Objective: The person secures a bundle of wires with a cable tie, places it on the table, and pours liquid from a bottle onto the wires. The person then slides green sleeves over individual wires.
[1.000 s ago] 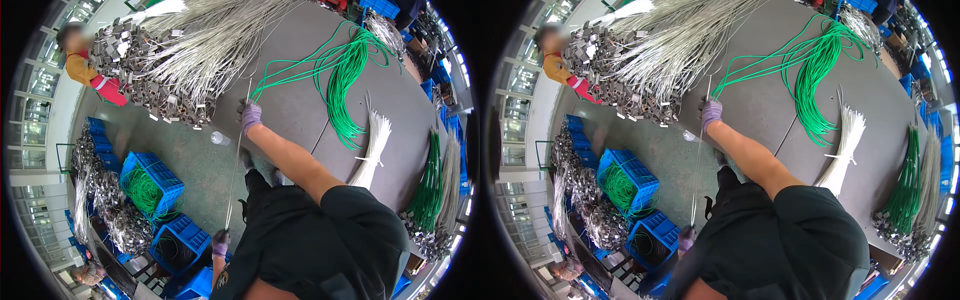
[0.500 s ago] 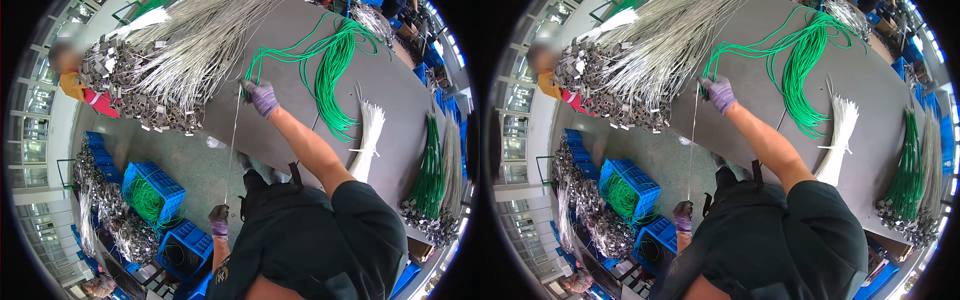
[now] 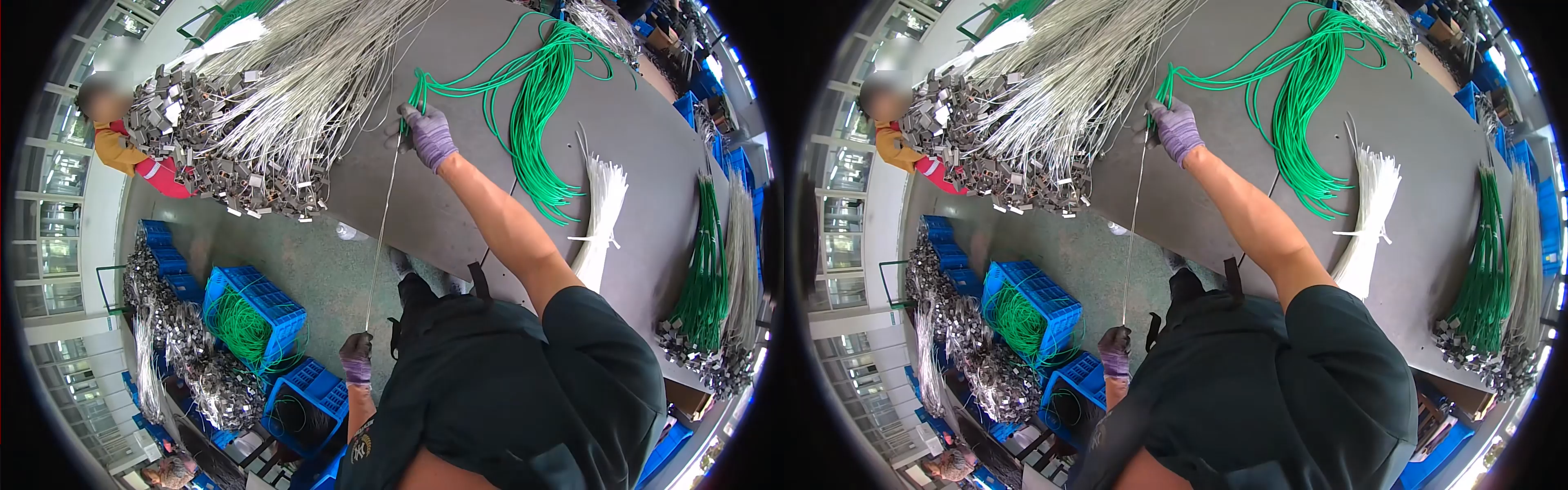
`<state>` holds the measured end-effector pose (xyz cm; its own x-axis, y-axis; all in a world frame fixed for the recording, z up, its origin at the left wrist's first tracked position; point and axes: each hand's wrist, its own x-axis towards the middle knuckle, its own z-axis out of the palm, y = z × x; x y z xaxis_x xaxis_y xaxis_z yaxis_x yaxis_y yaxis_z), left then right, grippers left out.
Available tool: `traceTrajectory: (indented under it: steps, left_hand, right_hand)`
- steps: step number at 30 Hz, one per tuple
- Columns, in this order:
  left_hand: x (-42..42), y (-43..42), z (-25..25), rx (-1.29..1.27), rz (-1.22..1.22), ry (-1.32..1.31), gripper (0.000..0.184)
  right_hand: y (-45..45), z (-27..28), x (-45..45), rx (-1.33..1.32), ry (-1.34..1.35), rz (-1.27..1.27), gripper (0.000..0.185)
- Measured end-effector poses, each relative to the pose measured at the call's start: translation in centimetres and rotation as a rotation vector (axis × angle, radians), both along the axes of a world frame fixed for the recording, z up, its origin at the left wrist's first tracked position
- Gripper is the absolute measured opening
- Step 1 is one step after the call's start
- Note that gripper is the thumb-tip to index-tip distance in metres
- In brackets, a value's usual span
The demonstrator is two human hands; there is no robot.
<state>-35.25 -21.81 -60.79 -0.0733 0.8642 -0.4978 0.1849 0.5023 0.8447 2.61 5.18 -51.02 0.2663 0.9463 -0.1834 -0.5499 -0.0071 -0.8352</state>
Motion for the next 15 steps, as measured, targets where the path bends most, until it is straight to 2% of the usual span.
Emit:
traceTrajectory:
  steps: [15]
  left_hand:
    - [-0.64,-0.19,-0.53,0.07,-0.054,-0.022,0.018]
  right_hand:
    - [0.27,-0.31,-0.27,-0.016,-0.055,0.013,0.023]
